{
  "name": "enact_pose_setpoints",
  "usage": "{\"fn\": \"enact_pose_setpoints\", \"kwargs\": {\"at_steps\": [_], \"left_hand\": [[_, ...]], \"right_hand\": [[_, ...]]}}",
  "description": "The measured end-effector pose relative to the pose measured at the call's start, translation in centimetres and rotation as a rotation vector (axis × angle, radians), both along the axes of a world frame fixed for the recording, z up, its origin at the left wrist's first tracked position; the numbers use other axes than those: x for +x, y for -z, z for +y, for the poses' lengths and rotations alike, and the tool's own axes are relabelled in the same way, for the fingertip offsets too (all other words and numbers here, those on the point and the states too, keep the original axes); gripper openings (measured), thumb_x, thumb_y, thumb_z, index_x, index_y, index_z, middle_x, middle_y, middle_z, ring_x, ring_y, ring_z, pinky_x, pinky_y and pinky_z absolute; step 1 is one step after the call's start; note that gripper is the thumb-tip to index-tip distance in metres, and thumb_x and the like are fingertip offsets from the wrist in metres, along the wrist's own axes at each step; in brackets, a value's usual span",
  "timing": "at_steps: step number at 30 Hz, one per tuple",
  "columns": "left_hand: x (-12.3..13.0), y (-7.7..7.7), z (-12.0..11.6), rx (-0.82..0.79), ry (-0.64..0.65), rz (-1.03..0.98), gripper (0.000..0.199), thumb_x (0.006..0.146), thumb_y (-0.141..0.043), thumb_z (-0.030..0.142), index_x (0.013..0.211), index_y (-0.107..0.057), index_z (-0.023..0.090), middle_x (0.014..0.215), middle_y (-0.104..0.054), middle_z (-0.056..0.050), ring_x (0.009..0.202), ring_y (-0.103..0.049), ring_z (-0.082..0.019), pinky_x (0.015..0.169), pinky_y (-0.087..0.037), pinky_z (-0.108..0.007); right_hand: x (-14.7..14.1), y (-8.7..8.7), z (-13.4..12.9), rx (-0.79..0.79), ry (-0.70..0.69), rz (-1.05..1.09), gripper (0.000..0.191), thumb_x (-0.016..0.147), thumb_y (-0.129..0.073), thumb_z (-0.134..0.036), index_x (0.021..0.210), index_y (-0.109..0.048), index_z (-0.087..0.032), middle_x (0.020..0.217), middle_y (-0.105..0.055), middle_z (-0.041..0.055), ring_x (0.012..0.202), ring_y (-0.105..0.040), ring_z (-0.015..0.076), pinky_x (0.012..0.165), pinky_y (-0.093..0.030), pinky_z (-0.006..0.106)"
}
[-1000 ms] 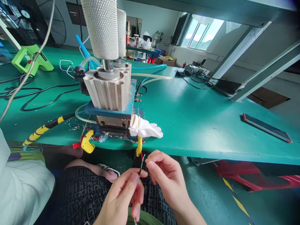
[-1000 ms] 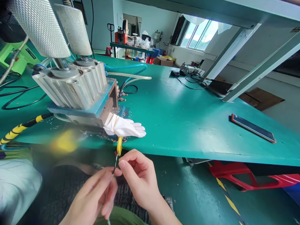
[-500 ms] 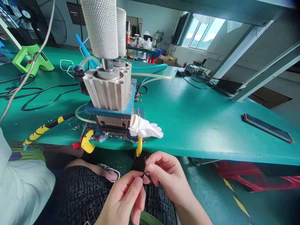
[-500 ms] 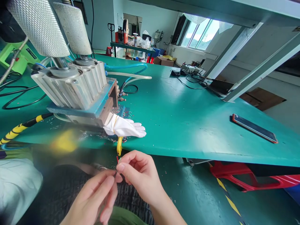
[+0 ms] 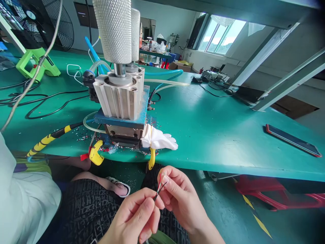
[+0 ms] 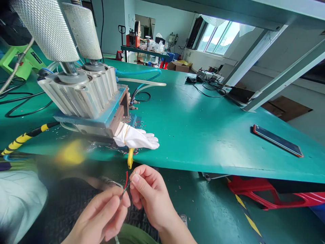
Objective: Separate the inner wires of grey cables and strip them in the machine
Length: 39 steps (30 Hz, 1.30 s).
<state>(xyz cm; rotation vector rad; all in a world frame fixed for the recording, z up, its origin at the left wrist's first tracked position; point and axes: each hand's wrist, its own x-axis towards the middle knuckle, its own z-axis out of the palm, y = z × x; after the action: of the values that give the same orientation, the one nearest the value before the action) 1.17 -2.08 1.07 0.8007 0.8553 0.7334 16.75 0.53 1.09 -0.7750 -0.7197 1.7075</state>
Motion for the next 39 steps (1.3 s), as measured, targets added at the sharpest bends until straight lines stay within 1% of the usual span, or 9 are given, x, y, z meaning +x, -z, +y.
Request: {"fn": "enact_pose_setpoints", "kwargs": {"at_steps": [10,16,19,21,25,27,31,33,39], "left_hand": [[-0.3,1.9,0.7,0.522,-0.032,0.466,0.036,0.101,-0.049,0.047,0.098,-0.072,0.019,0.065,-0.060,0.001,0.056,-0.048,-0.010,0.054,-0.037,-0.021],[-0.4,2.6,1.6,0.598,-0.029,0.533,0.027,0.099,-0.052,0.040,0.102,-0.073,0.022,0.070,-0.069,0.000,0.054,-0.055,-0.011,0.054,-0.043,-0.020],[-0.4,2.2,1.7,0.528,-0.068,0.525,0.024,0.097,-0.057,0.041,0.093,-0.072,0.022,0.069,-0.069,0.001,0.056,-0.057,-0.011,0.056,-0.044,-0.019],[-0.4,1.6,1.5,0.427,-0.060,0.424,0.031,0.097,-0.059,0.047,0.083,-0.068,0.021,0.067,-0.068,0.000,0.056,-0.058,-0.011,0.056,-0.044,-0.019],[-0.4,0.6,0.7,-0.086,0.021,-0.097,0.045,0.092,-0.060,0.062,0.079,-0.061,0.019,0.049,-0.059,0.003,0.040,-0.047,-0.008,0.045,-0.037,-0.018],[-0.6,0.3,0.3,-0.279,0.029,-0.259,0.043,0.088,-0.068,0.060,0.076,-0.061,0.019,0.043,-0.054,0.005,0.037,-0.043,-0.007,0.042,-0.034,-0.017],[-1.4,0.0,0.0,-0.327,0.022,-0.290,0.045,0.082,-0.077,0.057,0.069,-0.061,0.018,0.044,-0.053,0.005,0.038,-0.043,-0.005,0.041,-0.034,-0.014],[-1.6,0.0,0.1,-0.259,-0.027,-0.248,0.044,0.082,-0.075,0.060,0.076,-0.062,0.018,0.047,-0.056,0.006,0.038,-0.045,-0.005,0.041,-0.036,-0.014],[-1.0,0.6,0.5,0.241,-0.102,0.136,0.040,0.096,-0.059,0.057,0.092,-0.067,0.018,0.065,-0.069,0.000,0.045,-0.058,-0.007,0.047,-0.044,-0.016]], "right_hand": [[0.8,-0.3,0.5,0.040,-0.071,-0.178,0.029,0.084,-0.083,-0.037,0.078,-0.065,-0.016,0.062,-0.053,-0.0055,0.045,-0.035,0.0025,0.041,-0.028,0.015],[0.9,-0.9,0.8,0.034,-0.124,-0.273,0.032,0.083,-0.082,-0.041,0.078,-0.063,-0.015,0.069,-0.056,-0.0032,0.048,-0.035,0.0033,0.042,-0.027,0.018],[0.8,-1.0,0.5,0.146,-0.083,-0.399,0.023,0.093,-0.071,-0.035,0.084,-0.062,-0.017,0.074,-0.056,-0.0025,0.056,-0.044,0.0066,0.049,-0.037,0.019],[0.7,-0.7,0.1,0.378,0.016,-0.585,0.013,0.100,-0.060,-0.025,0.088,-0.062,-0.019,0.080,-0.058,-0.0006,0.068,-0.053,0.0100,0.061,-0.046,0.021],[0.3,0.6,-0.8,0.958,0.257,-0.866,0.028,0.093,-0.048,0.000,0.106,-0.062,-0.021,0.092,-0.064,0.0039,0.085,-0.060,0.0152,0.075,-0.053,0.026],[0.2,0.8,-1.0,1.033,0.374,-0.850,0.034,0.091,-0.047,0.003,0.111,-0.062,-0.020,0.093,-0.065,0.0052,0.085,-0.061,0.0167,0.071,-0.054,0.027],[1.0,-0.3,-0.3,0.685,0.755,-0.450,0.020,0.101,-0.048,-0.010,0.099,-0.063,-0.023,0.081,-0.050,-0.0002,0.057,-0.047,0.0106,0.045,-0.041,0.021],[1.4,-0.9,0.1,0.526,0.797,-0.323,0.013,0.101,-0.055,-0.017,0.094,-0.064,-0.023,0.078,-0.047,-0.0020,0.050,-0.040,0.0070,0.040,-0.035,0.019],[-0.3,-1.5,-1.0,0.297,0.266,-0.448,0.013,0.093,-0.073,-0.031,0.086,-0.072,-0.021,0.078,-0.061,0.0015,0.052,-0.048,0.0073,0.044,-0.039,0.020]]}}
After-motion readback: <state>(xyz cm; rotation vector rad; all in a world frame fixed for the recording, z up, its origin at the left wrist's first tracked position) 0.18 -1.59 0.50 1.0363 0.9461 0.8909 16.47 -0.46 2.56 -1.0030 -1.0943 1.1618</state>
